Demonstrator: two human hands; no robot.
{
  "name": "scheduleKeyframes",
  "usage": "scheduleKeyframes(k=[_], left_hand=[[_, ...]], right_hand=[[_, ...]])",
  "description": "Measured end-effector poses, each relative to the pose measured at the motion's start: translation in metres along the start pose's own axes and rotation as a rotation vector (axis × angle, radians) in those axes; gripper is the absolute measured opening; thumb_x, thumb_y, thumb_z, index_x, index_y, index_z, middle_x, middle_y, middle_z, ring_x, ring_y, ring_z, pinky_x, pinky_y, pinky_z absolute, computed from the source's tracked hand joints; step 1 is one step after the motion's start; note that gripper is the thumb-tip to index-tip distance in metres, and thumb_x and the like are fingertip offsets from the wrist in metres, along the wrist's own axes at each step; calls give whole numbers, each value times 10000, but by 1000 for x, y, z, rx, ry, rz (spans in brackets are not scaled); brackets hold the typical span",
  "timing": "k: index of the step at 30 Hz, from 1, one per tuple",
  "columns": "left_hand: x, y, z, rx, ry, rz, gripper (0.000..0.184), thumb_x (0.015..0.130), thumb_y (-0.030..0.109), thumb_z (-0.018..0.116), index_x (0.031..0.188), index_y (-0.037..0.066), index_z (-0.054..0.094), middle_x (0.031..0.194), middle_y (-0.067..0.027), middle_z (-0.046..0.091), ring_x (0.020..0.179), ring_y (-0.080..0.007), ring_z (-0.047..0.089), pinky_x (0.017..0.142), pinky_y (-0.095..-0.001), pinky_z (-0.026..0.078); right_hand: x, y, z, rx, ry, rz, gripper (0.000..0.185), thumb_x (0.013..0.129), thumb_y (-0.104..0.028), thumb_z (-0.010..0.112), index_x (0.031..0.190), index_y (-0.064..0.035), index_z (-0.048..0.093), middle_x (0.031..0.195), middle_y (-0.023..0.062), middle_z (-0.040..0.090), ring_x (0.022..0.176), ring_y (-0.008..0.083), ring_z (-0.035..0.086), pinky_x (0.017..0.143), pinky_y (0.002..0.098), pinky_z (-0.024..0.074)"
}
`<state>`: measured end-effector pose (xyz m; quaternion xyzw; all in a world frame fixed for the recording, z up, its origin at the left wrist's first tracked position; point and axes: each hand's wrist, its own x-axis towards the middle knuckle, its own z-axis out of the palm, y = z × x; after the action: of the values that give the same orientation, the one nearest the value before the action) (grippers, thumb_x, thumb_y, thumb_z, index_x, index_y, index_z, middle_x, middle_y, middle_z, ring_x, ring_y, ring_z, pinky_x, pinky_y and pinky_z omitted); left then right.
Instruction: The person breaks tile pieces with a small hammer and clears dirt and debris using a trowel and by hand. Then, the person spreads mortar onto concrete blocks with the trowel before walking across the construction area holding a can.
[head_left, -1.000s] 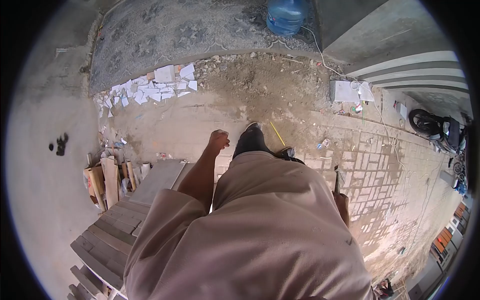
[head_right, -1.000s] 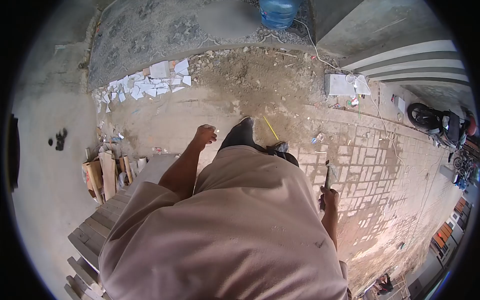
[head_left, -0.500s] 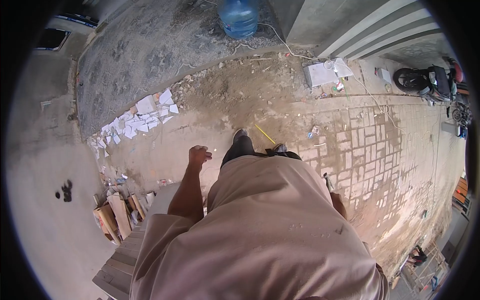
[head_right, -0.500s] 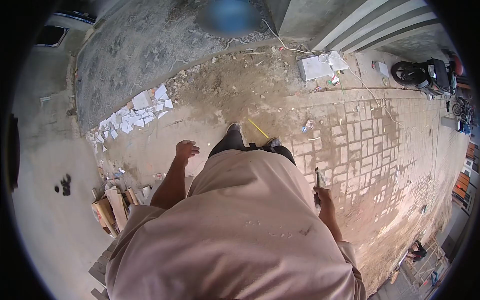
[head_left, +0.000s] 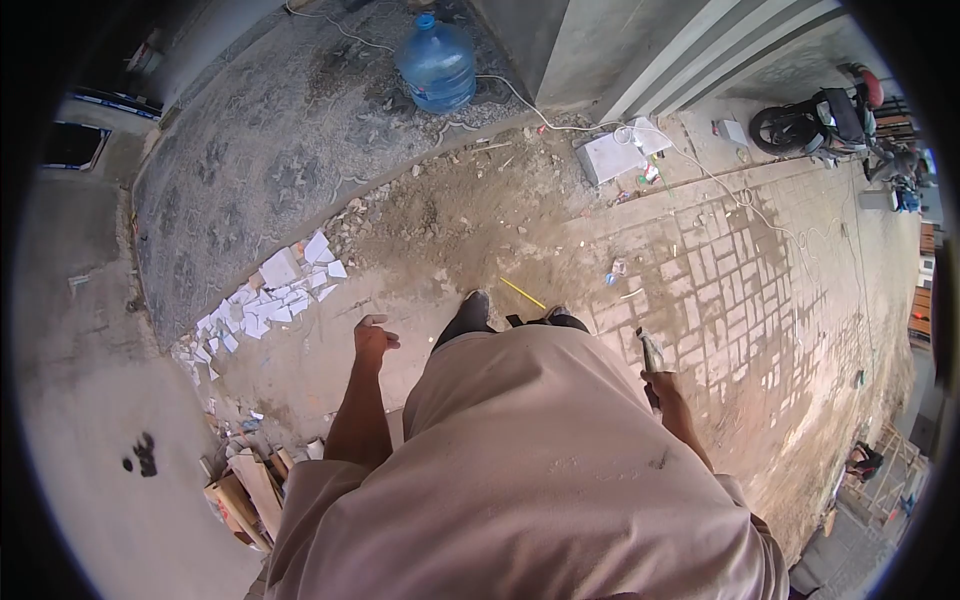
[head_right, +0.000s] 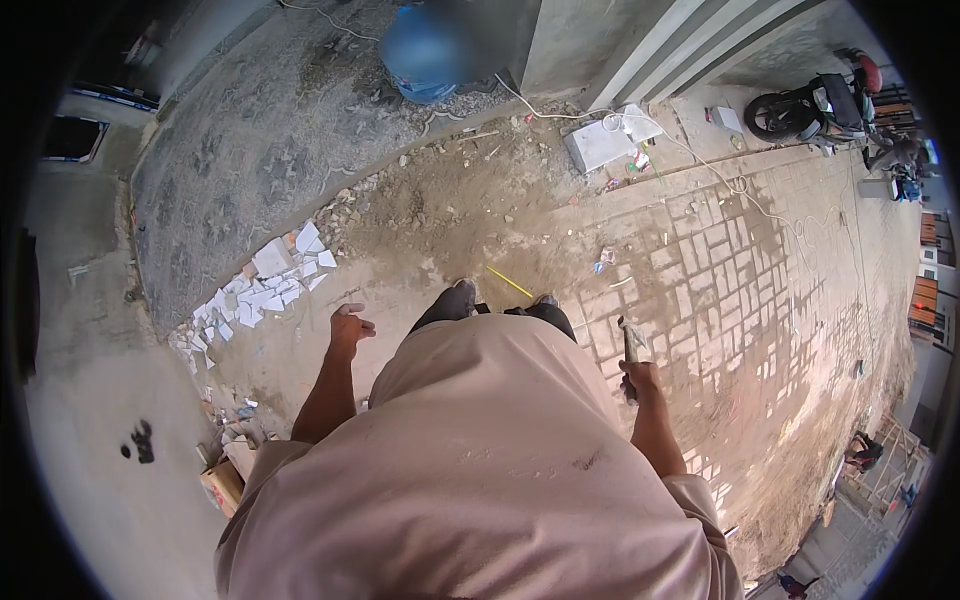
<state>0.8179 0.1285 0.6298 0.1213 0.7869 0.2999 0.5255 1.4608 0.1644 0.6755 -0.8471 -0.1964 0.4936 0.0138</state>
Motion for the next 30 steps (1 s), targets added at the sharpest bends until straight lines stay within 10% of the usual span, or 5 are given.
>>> scheduleKeyframes(k=[5, 16, 30], left_hand=[[31, -33, -57, 19, -34, -271, 319, 925, 160, 443, 1207, 76, 565, 1014, -162, 665, 828, -290, 698, 750, -431, 525], [111, 73, -57, 193, -3, -97, 267, 929, 182, 506, 1158, 88, 605, 926, -109, 705, 717, -219, 697, 599, -344, 498], [19, 619, 260, 78, -132, 1112, 386, 940, 101, 600, 1311, 13, 535, 1082, -62, 658, 917, -136, 646, 771, -257, 510]], right_hand=[[-19, 2, 27, 93, -5, 60, 270, 828, -173, 756, 861, 56, 617, 648, 101, 588, 500, 217, 588, 430, 375, 471], [-95, -3, 75, 27, 15, 164, 272, 814, -155, 771, 828, 53, 597, 628, 110, 579, 473, 237, 600, 413, 391, 465], [39, -39, 16, 183, -98, 338, 235, 838, -156, 752, 835, 32, 611, 648, 109, 599, 470, 226, 585, 426, 387, 462]])
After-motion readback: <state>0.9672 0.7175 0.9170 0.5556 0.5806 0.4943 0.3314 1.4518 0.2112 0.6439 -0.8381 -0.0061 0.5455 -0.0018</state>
